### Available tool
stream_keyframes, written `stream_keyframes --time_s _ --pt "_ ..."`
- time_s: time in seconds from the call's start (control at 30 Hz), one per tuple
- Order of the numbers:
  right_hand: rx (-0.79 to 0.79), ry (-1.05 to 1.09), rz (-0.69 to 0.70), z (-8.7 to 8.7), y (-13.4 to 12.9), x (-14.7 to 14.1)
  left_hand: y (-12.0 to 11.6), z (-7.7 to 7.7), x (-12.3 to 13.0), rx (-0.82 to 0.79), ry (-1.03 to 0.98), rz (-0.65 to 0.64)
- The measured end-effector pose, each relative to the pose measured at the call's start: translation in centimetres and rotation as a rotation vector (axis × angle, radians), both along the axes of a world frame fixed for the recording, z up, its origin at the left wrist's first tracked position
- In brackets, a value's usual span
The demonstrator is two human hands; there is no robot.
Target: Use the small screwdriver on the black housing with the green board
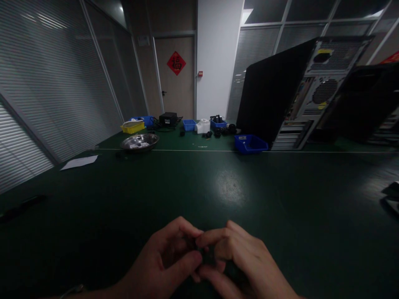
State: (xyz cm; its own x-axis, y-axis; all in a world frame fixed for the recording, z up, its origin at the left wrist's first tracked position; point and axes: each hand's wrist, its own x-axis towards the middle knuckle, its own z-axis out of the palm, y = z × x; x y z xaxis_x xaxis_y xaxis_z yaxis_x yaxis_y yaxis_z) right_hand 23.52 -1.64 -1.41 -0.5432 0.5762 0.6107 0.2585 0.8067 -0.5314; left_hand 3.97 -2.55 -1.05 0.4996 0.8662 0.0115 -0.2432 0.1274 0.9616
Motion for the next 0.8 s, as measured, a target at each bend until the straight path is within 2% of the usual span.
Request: stream_keyframes --time_s 0.27,0.43,0.53,0.6,0.7,0.8 --pt "0.04 0.048 0.026 0.2 0.5 -0.2 0.3 -0.2 -0.4 0.019 0.115 0.055" --pt "0.045 0.142 -0.02 1.0 0.2 0.6 0.4 -0.5 -1.3 0.077 0.274 0.162" --pt "0.037 0.172 -0.039 1.4 -0.3 1.4 0.4 -0.9 -1.7 0.047 0.306 0.189" --pt "0.024 0.137 0.007 1.3 -0.4 1.6 0.5 -1.0 -1.8 0.025 0.298 0.178" --pt "-0.045 0.064 0.036 0.7 0.0 1.2 0.7 -0.7 -1.6 -0.007 0.312 0.156" --pt "-0.202 -0.002 -0.061 0.2 0.6 0.6 0.9 -0.3 -1.3 -0.015 0.313 0.162"
